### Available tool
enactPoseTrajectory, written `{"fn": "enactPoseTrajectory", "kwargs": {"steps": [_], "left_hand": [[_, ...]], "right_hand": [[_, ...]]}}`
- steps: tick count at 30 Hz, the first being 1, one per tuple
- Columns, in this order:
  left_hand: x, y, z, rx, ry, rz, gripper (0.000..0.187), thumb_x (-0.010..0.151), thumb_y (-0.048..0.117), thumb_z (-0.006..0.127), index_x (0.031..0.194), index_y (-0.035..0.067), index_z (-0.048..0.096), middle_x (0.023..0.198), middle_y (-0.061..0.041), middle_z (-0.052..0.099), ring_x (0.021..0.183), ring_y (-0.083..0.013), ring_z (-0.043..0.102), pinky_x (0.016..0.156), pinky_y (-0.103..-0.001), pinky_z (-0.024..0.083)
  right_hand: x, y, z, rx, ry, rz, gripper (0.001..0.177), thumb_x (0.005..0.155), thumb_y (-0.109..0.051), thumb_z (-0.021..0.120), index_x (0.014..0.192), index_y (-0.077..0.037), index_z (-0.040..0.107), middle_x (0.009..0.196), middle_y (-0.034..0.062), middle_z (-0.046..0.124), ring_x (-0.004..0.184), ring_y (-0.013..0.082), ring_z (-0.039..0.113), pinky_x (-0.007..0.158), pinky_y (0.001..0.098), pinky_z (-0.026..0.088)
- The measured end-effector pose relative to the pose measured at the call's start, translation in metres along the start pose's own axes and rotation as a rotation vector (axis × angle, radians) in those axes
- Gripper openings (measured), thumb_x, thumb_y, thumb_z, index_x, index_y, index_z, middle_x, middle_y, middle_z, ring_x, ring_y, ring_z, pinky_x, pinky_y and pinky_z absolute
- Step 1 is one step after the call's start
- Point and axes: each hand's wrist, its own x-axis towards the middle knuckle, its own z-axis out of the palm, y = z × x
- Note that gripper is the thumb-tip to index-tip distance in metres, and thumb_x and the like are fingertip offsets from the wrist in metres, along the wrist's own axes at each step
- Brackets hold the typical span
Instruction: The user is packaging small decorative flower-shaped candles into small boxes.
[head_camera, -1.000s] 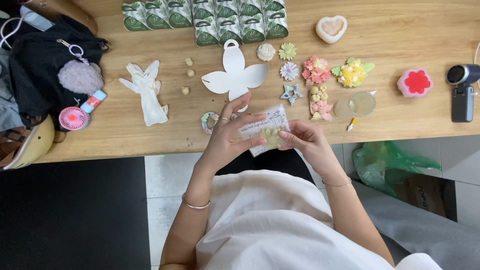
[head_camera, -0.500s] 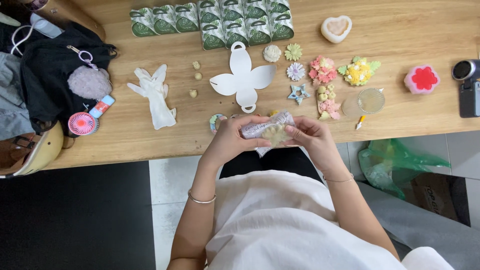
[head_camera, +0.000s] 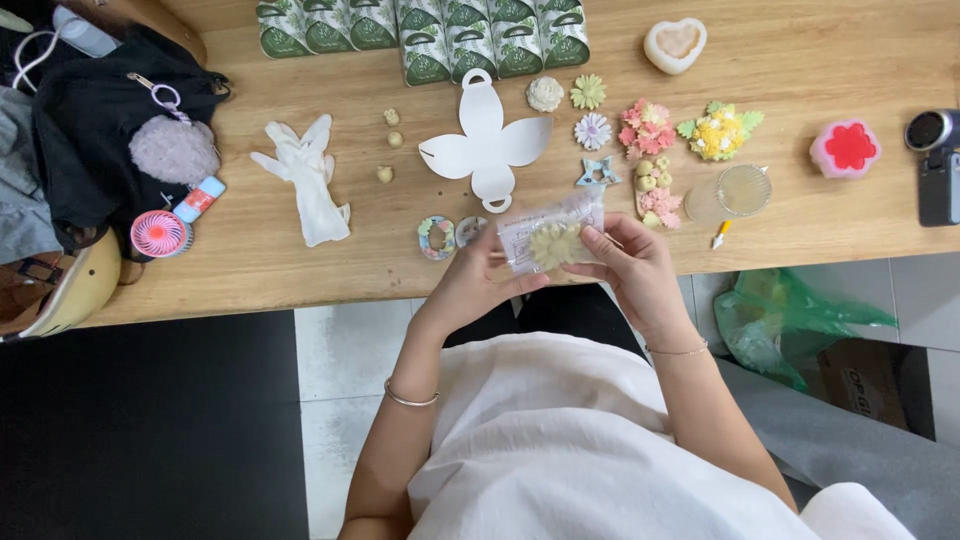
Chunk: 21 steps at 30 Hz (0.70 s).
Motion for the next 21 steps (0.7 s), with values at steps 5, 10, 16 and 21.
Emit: {"fn": "enactPoseTrajectory", "kwargs": {"steps": [5,10,16,21], "left_hand": [[-0.007,0.044,-0.012,0.244,0.315,0.38,0.101,0.076,0.033,0.09,0.153,0.01,0.029,0.154,-0.014,0.041,0.143,-0.0243,0.045,0.116,-0.044,0.042],[-0.008,0.047,-0.001,0.583,0.191,0.57,0.064,0.083,0.025,0.089,0.138,0.015,0.058,0.143,-0.004,0.064,0.143,-0.0219,0.054,0.126,-0.05,0.035],[-0.005,0.024,0.015,0.305,0.177,0.283,0.045,0.087,0.018,0.084,0.127,0.007,0.069,0.119,-0.005,0.075,0.108,-0.0185,0.074,0.094,-0.032,0.057],[-0.006,0.006,0.013,0.036,0.159,0.153,0.039,0.083,0.013,0.088,0.116,0.001,0.071,0.107,-0.003,0.075,0.096,-0.0075,0.068,0.085,-0.026,0.059]], "right_hand": [[0.004,0.002,-0.006,-0.106,0.02,-0.026,0.019,0.102,-0.012,0.064,0.115,0.002,0.067,0.107,0.0064,0.072,0.094,0.0134,0.07,0.085,0.0347,0.064],[0.003,0.007,-0.004,-0.081,-0.033,-0.01,0.018,0.101,-0.012,0.064,0.113,0.001,0.067,0.106,0.0063,0.072,0.094,0.0129,0.071,0.086,0.0337,0.064],[0.0,0.007,-0.002,-0.117,-0.073,-0.013,0.016,0.1,-0.008,0.064,0.112,0.002,0.068,0.103,0.006,0.072,0.092,0.0115,0.07,0.086,0.0327,0.064],[-0.001,0.013,-0.006,-0.018,-0.024,-0.013,0.014,0.102,-0.008,0.064,0.11,0.003,0.068,0.098,0.0066,0.071,0.088,0.0142,0.07,0.082,0.0344,0.065]]}}
